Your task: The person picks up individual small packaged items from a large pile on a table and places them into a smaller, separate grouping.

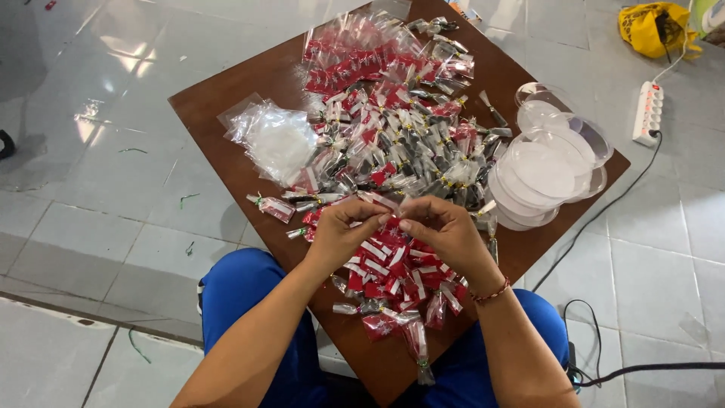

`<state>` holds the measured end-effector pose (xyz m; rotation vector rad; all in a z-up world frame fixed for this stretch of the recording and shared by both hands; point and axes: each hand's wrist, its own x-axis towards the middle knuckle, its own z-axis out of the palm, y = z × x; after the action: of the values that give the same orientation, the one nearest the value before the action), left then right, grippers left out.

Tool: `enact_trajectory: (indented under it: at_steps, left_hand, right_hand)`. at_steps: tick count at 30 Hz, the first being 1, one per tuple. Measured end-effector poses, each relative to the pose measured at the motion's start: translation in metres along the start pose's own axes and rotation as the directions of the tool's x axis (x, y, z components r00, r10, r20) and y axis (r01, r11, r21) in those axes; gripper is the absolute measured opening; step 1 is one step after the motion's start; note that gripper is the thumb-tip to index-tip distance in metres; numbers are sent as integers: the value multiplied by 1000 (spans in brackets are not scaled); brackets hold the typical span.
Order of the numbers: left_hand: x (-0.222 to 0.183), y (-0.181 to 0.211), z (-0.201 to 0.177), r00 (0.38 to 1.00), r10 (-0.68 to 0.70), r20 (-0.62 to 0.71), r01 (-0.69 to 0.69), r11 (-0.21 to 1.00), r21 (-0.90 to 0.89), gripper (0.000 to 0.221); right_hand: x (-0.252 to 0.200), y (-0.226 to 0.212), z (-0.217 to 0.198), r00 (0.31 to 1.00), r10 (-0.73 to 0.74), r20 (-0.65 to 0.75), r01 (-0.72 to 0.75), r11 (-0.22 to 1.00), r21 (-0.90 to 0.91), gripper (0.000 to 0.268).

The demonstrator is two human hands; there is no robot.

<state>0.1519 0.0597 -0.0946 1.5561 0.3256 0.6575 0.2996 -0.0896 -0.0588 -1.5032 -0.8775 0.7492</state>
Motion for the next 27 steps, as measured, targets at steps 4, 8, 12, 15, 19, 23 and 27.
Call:
enact_trajectory:
  at_steps: [4,8,12,15,19,23,27]
  left_hand:
    - [-2,13,7,999,-7,48,9,999,-42,20]
    - [0,-2,4,997,18,78,-17,1000,-22,13]
    - [1,1,5,997,30,66,-30,1000,5,13]
    - [0,4,4,997,40,67,-41,999,24,13]
    - [0,4,4,996,23,84,-21,999,-30,16]
    - [0,6,4,997,32,76,-34,999,22,11]
    - [1,4,6,997,32,75,-33,999,9,12]
  right_hand:
    - [2,2,0,1000,-5,-3,4,999,-44,15]
    - [1,-3,1,1000,-7,15,8,999,-49,15]
    - [1,-2,0,1000,-9,26,10,999,-40,22]
    - [2,0,-1,999,-18,27,19,998,-52,18]
    - [2,3,-4,999,-23,29,25,997,-67,15]
    - [1,-4,0,999,-16,50,19,998,-52,21]
    - [4,3,-3,998,-24,52,27,998,-64,20]
